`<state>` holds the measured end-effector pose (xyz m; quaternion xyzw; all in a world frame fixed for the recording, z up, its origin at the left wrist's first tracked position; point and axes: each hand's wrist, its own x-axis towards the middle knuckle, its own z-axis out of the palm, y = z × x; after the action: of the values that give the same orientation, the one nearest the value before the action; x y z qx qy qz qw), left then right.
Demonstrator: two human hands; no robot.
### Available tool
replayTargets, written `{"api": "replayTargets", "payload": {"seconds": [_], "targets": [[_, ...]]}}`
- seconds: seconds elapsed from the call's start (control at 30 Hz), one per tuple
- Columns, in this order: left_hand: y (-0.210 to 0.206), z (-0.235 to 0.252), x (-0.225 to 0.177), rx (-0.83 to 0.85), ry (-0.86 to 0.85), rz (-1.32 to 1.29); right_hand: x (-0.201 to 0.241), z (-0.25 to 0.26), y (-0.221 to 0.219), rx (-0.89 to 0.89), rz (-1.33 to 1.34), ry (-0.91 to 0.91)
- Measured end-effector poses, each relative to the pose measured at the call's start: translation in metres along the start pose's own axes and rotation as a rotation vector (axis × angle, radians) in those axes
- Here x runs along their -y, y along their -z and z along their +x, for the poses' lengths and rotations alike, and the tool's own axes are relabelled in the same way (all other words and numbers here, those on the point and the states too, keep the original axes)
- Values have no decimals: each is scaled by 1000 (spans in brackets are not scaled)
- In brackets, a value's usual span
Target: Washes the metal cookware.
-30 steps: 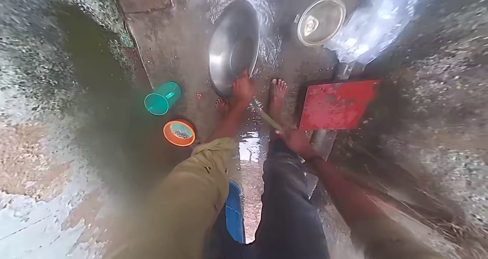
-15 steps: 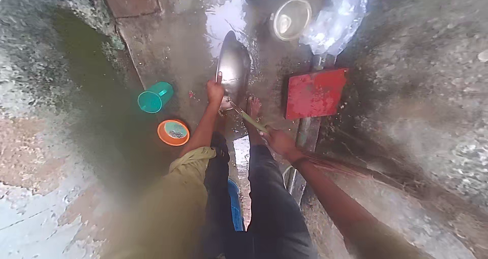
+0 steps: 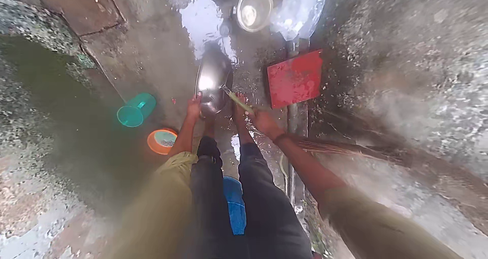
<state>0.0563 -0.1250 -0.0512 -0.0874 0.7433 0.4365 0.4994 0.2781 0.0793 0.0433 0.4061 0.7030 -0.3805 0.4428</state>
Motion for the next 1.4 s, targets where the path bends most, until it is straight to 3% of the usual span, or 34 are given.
{"api": "replayTargets", "payload": {"seconds": [0.27, 0.43, 0.6, 0.73, 0.83, 0.93, 1.13, 1.27, 1.4], "targets": [[47, -5, 3, -37, -57, 174, -11, 47, 0, -35, -16, -40], [64, 5, -1, -177, 137, 248, 3, 63, -16, 46, -60, -46], [50, 24, -24, -249, 118, 140, 35, 20, -37, 127, 8, -13], [32, 43, -43, -295, 72, -90, 36, -12, -66, 50, 31, 150], [12, 48, -61, -333, 46, -162, 40, -29, -49, 88, -6, 127], [-7, 42, -85, -309, -19, -9, 33, -29, -24, 187, -62, 6], [-34, 23, -114, 48, -173, 727, -1, -31, 2, 155, -117, 34], [-48, 3, -127, 425, -311, 1212, -18, -38, 5, 139, -121, 23], [-56, -11, -123, 748, -384, 1514, -24, -45, -1, 198, -153, 33]]}}
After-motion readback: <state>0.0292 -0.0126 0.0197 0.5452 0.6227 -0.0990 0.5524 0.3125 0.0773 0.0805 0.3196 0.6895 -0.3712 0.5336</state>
